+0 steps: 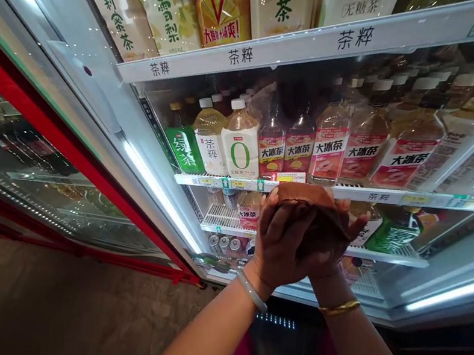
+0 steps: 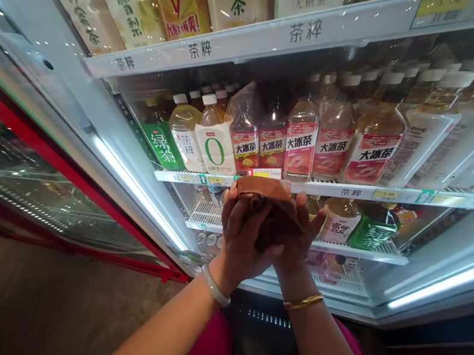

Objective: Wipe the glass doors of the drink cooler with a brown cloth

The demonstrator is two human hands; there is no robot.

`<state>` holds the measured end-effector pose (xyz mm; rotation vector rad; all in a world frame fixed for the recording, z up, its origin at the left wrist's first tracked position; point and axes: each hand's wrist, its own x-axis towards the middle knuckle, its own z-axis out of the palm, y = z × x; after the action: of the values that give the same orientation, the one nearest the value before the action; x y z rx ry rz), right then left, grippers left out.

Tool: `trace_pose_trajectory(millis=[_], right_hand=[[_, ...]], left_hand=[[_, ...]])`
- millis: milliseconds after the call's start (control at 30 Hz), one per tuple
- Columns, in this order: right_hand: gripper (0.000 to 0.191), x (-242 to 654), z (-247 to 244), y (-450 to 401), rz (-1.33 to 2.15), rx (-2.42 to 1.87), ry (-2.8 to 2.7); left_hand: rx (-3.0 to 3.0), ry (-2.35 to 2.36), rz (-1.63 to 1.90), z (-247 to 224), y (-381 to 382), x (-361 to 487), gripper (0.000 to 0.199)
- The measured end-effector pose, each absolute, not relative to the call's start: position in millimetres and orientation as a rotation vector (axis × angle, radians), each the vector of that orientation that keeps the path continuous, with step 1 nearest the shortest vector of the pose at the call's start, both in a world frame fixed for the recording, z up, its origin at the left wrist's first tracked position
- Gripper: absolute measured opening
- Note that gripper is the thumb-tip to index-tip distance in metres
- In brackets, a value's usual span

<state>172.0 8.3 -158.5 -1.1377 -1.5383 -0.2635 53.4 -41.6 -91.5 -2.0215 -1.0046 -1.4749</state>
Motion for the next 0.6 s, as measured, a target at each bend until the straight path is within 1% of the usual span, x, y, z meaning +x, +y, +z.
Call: trace_pose_trajectory(millis=[133, 200, 267, 333, 500, 600], right_hand=[[0.058, 171, -144, 4, -0.615, -1.026, -1.507], [0.056, 171, -135, -1, -0.629, -1.019, -1.526], [0.054, 170, -132, -3, -0.556, -1.057, -1.554], [0.052, 169, -133, -3, -0.517, -1.093, -1.557], [0.053, 170, -141, 1, -0.582, -1.077, -1.512], [0.056, 170, -138, 0, -0.605, -1.044, -1.535]], left_hand=[[-1.948, -0.951, -1.534, -90, -37, 34, 0.025], [-1.952, -0.887, -1.496, -85, -37, 14, 0.017], [-1.907, -0.877, -1.460, -80, -37, 1, 0.019], [-1.854, -0.888, -1.463, -78, -38, -1, 0.025], [-1.993, -0.813, -1.376, -90, -33, 21, 0.034], [-2.040, -0.745, -1.301, -84, -29, 18, 0.037]])
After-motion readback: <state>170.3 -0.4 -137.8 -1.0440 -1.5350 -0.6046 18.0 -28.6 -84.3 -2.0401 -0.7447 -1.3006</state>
